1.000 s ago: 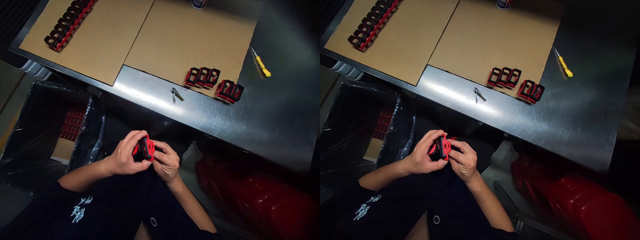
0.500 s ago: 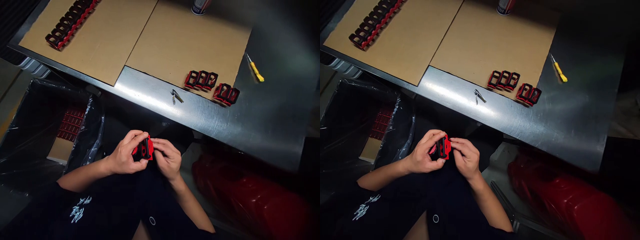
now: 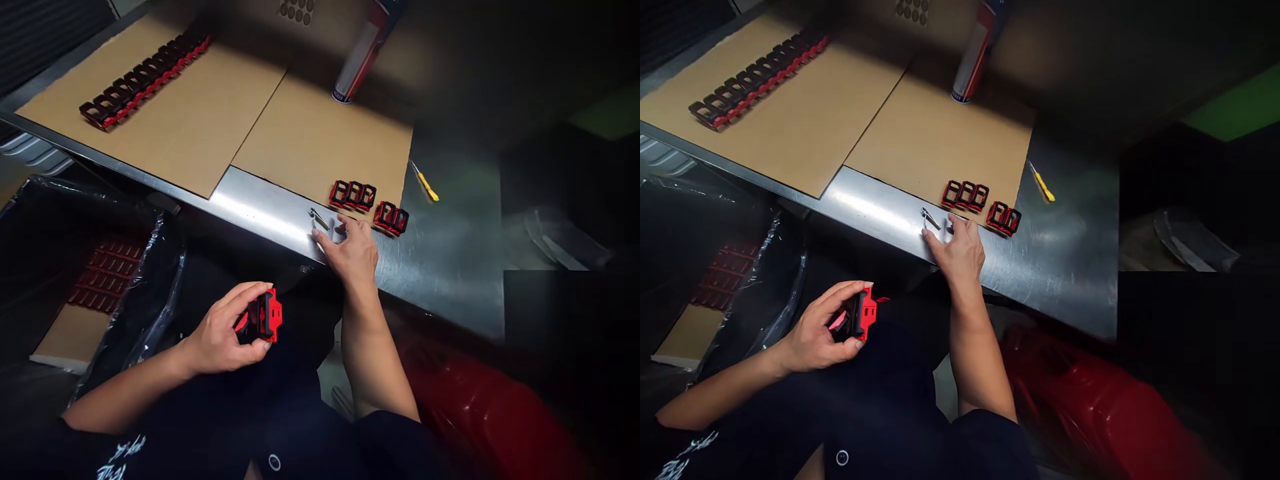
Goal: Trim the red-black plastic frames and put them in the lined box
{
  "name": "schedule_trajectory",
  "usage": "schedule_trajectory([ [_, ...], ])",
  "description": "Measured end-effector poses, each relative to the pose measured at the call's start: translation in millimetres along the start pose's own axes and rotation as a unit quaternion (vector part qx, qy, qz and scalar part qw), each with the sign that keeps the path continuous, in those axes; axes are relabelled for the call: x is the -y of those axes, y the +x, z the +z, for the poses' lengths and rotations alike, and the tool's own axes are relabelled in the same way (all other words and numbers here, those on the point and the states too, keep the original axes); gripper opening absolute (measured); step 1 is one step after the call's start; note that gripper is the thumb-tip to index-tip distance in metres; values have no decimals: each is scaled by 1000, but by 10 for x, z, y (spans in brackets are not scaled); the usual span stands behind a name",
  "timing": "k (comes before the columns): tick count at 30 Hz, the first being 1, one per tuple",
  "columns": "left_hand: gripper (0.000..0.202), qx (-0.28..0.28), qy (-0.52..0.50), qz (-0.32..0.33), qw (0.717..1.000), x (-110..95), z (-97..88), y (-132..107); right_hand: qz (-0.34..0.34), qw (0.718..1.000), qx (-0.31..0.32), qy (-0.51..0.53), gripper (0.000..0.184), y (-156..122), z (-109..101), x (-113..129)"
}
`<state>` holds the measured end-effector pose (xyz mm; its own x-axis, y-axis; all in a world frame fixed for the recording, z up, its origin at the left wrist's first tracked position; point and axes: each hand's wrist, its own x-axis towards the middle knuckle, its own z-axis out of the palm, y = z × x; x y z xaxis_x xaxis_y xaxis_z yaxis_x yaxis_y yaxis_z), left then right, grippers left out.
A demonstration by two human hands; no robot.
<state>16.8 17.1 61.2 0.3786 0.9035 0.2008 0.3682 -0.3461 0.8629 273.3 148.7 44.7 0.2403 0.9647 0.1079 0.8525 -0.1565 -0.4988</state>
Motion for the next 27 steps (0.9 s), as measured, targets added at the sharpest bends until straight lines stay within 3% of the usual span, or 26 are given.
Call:
schedule_trajectory([
  [5, 81, -20, 17, 42, 999, 15, 31, 32, -11, 1000, -4, -23, 42, -24, 148, 125],
  [9, 85, -21, -5, 61, 998, 43, 31, 57, -55, 995, -83, 10, 24, -31, 210, -30],
  [12, 85, -22, -26, 72, 997, 65, 22, 56, -102, 986, -99, 84, 20, -175, 94, -146],
  [14, 85, -20, -32, 72, 997, 71, 15, 51, -147, 977, -80, 130, 18, -391, -64, -173],
  [17, 83, -12, -31, 61, 998, 70, 8, 43, -230, 955, -3, 186, 16, -845, -318, -148],
  [19, 80, 3, -31, 56, 998, 64, 12, 40, -253, 935, 71, 240, 26, -1155, -431, -112],
  [21, 79, 22, -28, 48, 998, 57, 23, 42, -248, 918, 106, 292, 26, -1413, -474, -75],
  [27, 77, 66, -13, 52, 996, 70, 55, 73, -207, 907, 85, 358, 10, -1740, -392, 19],
])
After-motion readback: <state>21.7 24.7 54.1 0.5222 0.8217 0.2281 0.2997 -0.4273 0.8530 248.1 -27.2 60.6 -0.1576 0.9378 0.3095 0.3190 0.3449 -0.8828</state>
